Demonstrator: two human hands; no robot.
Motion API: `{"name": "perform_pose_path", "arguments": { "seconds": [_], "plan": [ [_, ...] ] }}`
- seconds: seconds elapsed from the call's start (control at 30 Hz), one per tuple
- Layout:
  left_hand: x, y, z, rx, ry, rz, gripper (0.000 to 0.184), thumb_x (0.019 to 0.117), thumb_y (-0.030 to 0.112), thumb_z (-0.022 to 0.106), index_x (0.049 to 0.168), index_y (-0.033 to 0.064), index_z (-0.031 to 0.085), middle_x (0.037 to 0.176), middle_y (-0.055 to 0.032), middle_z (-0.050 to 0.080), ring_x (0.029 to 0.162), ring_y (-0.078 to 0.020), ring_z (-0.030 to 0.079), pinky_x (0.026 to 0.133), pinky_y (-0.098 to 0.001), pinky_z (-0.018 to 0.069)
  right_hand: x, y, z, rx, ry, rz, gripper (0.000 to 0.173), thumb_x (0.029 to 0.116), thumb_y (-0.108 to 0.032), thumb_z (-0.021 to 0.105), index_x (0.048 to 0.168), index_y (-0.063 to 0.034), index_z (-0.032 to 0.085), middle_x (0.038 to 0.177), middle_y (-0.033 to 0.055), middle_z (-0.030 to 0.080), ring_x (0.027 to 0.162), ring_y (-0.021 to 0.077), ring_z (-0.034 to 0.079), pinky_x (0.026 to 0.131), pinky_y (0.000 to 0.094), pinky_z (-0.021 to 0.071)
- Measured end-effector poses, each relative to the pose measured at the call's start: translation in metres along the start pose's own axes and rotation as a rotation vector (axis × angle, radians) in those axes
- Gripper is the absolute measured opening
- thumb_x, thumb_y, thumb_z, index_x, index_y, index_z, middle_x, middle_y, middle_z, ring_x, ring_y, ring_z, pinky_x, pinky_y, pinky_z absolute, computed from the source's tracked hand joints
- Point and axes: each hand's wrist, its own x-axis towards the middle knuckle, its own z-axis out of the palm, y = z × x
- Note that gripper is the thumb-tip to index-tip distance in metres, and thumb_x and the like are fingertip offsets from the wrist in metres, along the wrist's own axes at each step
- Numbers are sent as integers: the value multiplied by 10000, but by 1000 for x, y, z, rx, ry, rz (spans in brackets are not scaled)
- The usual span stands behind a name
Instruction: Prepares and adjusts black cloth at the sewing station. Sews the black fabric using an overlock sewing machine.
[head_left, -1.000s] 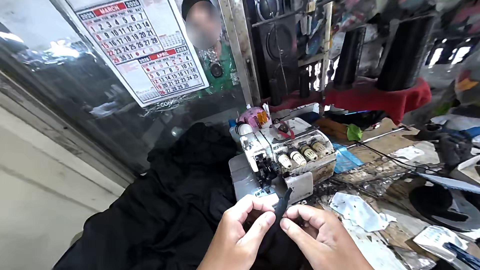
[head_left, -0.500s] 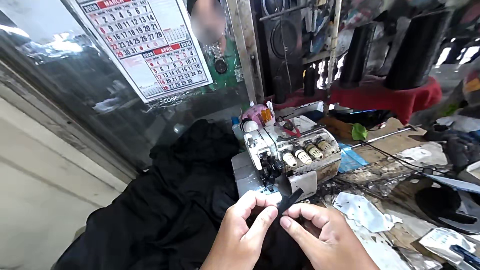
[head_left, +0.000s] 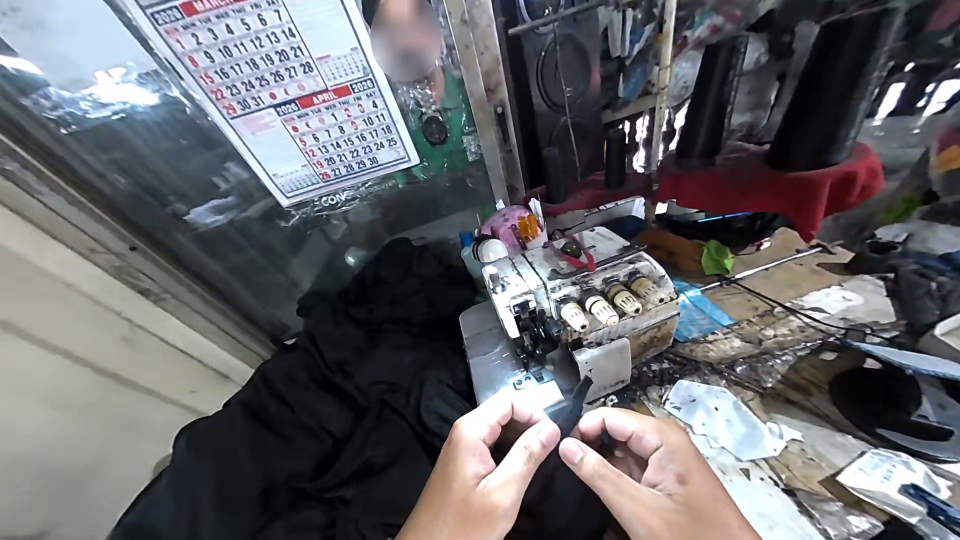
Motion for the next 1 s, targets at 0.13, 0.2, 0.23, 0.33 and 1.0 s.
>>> {"name": "perform_pose_path", "arguments": {
  "seconds": [0.13,0.2,0.23,0.33,1.0],
  "plan": [
    [-1,1,5,-1,35,12,159,1029,193,618,974,58,682,850,-16,667,751,-107,642,661,-247,553,0,9,2,38,24,-71,192,1007,-239,659,961,-71,737,831,17,709,693,92,655,586,240,544],
    [-2,1,6,0,45,13,166,1023,206,634,971,58,688,843,-15,671,745,-108,649,659,-252,563,-2,12,3,56,39,-106,158,1001,-179,666,967,-41,736,853,39,713,711,99,663,604,244,557],
    [-2,0,7,0,44,16,170,1024,212,637,968,58,685,841,-16,672,743,-109,650,661,-257,566,-3,14,3,72,40,-127,124,995,-133,668,971,-26,726,866,51,705,728,109,662,615,252,565],
    [-6,-2,6,81,29,18,217,1046,268,603,975,88,700,863,10,675,768,-83,645,677,-248,556,-7,16,5,112,72,-162,79,979,-64,668,982,1,713,885,67,698,756,122,666,636,263,579],
    [-25,-14,12,365,114,122,278,1040,389,586,995,177,761,919,61,685,923,-82,631,852,-323,529,-11,20,14,59,210,-194,39,954,-38,682,939,-3,688,859,61,673,745,117,650,639,245,567]
  ]
}}
